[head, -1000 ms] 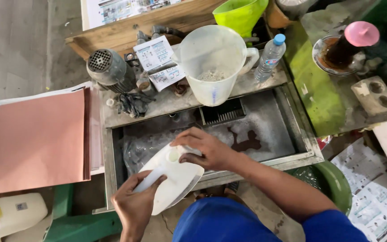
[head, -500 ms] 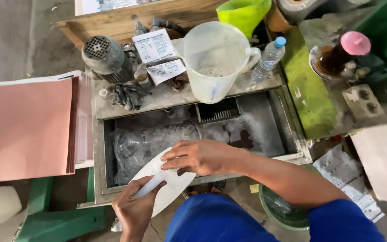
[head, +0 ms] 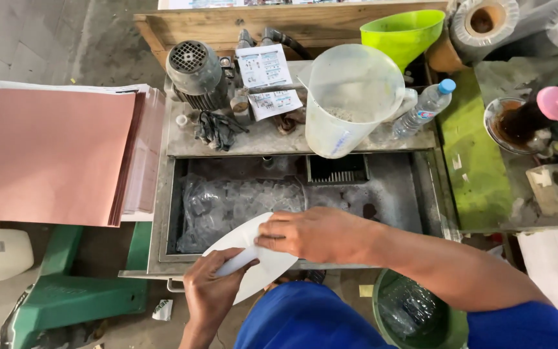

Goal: Preparing chemical solutions by mixing liquid from a jug into a pitcher and then into a machine tank with ice.

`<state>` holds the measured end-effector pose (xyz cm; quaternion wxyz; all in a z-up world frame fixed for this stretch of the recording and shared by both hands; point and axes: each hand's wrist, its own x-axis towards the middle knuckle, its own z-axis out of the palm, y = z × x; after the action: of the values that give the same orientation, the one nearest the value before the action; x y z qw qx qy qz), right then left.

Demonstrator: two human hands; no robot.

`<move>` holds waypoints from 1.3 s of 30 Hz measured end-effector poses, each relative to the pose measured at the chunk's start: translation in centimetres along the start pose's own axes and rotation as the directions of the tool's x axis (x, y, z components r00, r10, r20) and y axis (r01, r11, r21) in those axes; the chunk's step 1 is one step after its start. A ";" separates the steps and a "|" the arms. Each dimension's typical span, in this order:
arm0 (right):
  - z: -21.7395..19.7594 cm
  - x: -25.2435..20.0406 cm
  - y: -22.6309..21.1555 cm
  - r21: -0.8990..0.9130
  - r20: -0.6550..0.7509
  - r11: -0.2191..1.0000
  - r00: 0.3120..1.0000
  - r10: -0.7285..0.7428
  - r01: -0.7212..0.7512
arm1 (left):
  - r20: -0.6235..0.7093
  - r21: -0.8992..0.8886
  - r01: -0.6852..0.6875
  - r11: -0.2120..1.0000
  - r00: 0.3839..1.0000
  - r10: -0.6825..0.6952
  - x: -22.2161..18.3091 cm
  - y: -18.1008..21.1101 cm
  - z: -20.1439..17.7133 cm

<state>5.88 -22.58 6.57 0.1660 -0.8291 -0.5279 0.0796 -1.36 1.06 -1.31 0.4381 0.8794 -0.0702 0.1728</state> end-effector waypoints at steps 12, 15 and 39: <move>-0.5 0.3 -0.8 -0.092 -0.245 0.994 0.969 0.035 -0.060 | -0.032 0.041 0.005 0.999 0.999 -0.003 -0.9 -0.2 0.6; 0.3 -0.2 -0.3 -0.026 -0.082 0.993 0.991 0.109 -0.111 | -0.033 0.033 0.012 0.999 0.999 -0.011 -0.8 0.0 0.6; 4.1 -6.4 13.0 0.283 -0.782 0.762 0.320 0.536 -0.583 | 0.605 0.274 0.076 0.959 0.761 -0.233 3.3 1.9 -2.1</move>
<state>12.88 -32.60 -2.18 0.3349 -0.8967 -0.0670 -0.2816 0.65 1.63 2.50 0.2955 0.9339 -0.1191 -0.1619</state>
